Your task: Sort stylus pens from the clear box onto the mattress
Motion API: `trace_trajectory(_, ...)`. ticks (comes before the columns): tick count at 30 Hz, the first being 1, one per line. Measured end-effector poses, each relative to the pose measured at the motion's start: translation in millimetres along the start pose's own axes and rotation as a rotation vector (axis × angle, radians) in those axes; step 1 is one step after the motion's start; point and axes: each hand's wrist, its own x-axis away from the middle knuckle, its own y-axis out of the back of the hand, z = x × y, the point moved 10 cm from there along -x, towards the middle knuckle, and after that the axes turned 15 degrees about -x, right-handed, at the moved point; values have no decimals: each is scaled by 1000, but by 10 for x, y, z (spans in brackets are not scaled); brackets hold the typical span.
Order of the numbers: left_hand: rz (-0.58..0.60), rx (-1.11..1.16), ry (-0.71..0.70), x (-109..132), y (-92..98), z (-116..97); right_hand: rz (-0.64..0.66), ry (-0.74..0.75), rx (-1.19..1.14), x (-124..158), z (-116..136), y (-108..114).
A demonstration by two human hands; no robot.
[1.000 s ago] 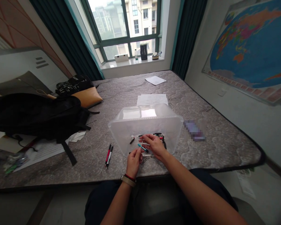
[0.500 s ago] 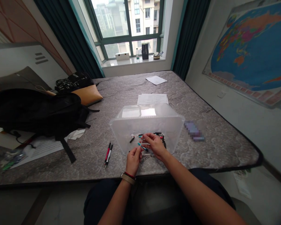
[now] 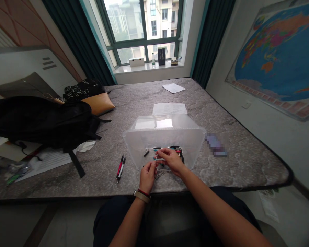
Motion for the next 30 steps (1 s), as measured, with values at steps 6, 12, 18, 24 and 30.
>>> trace_trajectory(6,27,81,-13,26,-63,-45,40,-3,111,-22,-40,-20)
trace_trajectory(12,180,211,57,56,-256,-2,0,29,189,-59,7,58)
trace_trajectory(18,329,504,173,122,-430,-45,4,2,215,-39,-58,59)
trace_trajectory(24,422,643,255,203,-500,-94,9,-78,203,-57,-175,99)
trace_trajectory(30,446,644,335,249,-531,-11,13,-140,215,-102,-283,176)
